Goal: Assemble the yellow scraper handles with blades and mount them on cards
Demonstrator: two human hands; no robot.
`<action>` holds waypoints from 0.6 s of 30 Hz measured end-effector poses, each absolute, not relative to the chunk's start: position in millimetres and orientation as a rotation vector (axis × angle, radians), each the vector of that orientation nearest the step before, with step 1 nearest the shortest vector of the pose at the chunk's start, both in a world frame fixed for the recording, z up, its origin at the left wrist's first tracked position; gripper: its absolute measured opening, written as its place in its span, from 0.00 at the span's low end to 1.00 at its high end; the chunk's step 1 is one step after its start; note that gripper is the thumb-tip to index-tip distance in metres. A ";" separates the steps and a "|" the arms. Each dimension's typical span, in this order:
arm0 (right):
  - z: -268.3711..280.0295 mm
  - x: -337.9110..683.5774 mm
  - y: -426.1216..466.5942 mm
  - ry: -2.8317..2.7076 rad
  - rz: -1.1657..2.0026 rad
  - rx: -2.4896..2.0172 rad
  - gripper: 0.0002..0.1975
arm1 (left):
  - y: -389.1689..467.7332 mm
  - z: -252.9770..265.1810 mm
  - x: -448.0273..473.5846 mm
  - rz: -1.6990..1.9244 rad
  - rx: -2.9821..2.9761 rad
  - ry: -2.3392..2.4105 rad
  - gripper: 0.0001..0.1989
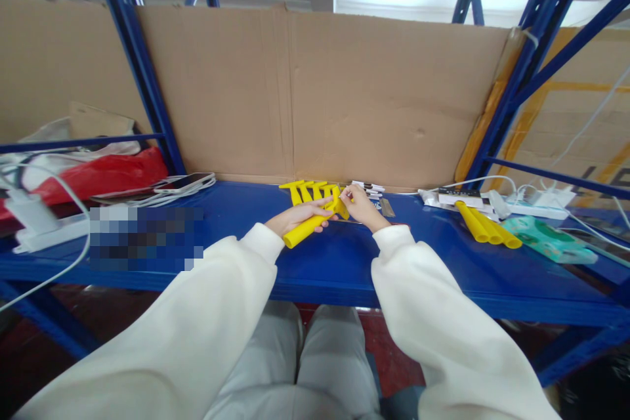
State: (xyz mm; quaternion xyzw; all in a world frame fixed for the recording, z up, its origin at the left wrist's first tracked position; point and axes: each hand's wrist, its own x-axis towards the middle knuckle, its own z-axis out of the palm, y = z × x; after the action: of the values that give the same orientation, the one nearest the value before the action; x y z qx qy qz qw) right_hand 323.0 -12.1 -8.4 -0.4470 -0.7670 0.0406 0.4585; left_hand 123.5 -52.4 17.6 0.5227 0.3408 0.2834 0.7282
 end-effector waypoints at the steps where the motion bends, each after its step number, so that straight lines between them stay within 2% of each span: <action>1: -9.0 322.9 -11.4 -1.882 0.113 -1.095 0.07 | -51.6 17.2 123.2 0.622 1.149 0.743 0.37; 9: -7.8 318.1 -19.8 -1.819 0.155 -1.087 0.05 | -42.6 12.4 121.1 0.613 1.143 0.688 0.39; 18: -3.9 310.4 -31.6 -1.828 0.108 -1.141 0.04 | -44.5 15.7 123.1 0.621 1.133 0.706 0.36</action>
State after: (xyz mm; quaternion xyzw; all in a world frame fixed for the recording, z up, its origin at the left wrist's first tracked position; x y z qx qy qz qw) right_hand 310.4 -31.6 -3.9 -0.4662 -0.7466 0.0440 0.4725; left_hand 123.1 -44.5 15.7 0.5165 0.3220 0.2830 0.7412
